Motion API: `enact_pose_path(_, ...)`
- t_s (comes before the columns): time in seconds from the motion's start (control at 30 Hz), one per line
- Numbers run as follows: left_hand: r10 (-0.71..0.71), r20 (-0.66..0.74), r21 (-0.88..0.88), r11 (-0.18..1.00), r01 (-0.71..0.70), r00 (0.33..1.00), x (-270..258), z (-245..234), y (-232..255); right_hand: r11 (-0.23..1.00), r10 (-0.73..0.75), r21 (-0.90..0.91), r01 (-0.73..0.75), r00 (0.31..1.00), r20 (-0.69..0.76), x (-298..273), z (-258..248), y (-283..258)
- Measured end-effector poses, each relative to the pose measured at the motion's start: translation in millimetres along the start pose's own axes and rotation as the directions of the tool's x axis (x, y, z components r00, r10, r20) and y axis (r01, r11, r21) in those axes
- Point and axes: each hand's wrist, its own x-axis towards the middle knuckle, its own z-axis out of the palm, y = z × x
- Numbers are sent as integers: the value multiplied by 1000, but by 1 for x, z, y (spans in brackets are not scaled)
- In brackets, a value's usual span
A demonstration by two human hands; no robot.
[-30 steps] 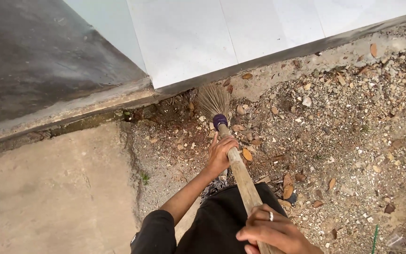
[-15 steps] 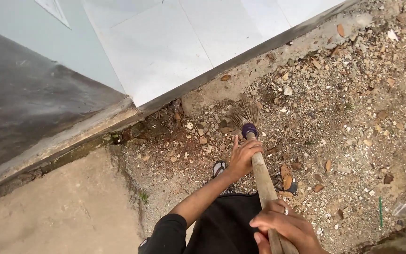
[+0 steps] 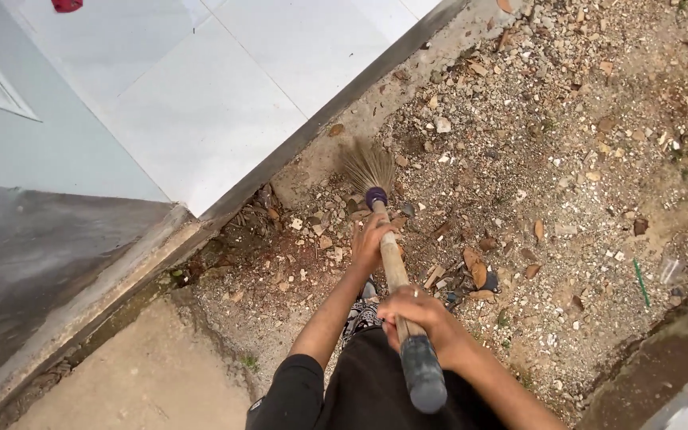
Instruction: Sweeping dirt and debris off an outdoor concrete walkway using a broom.
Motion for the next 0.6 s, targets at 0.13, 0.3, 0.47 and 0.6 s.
enact_pose_path(0.13, 183, 42, 19, 983, -184, 982, -19, -7, 54, 999, 1, -33, -2, 1000, -26, -8, -21, -86)
enact_pose_path(0.3, 246, -141, -19, 968, -251, 959, -10, -43, 72, 974, -221, -72, 213, 968, -116, 8, -20, -91)
enact_pose_path(0.47, -141, -160, -67, 989, 132, 977, 21, -33, 1, 991, -129, 16, 130, 991, -34, 21, 7, 21)
enact_pose_path(0.6, -11, 4, 203, 979, 10, 1000, 3, -31, 0, 998, -41, 46, 44, 996, -80, 22, 6, -8)
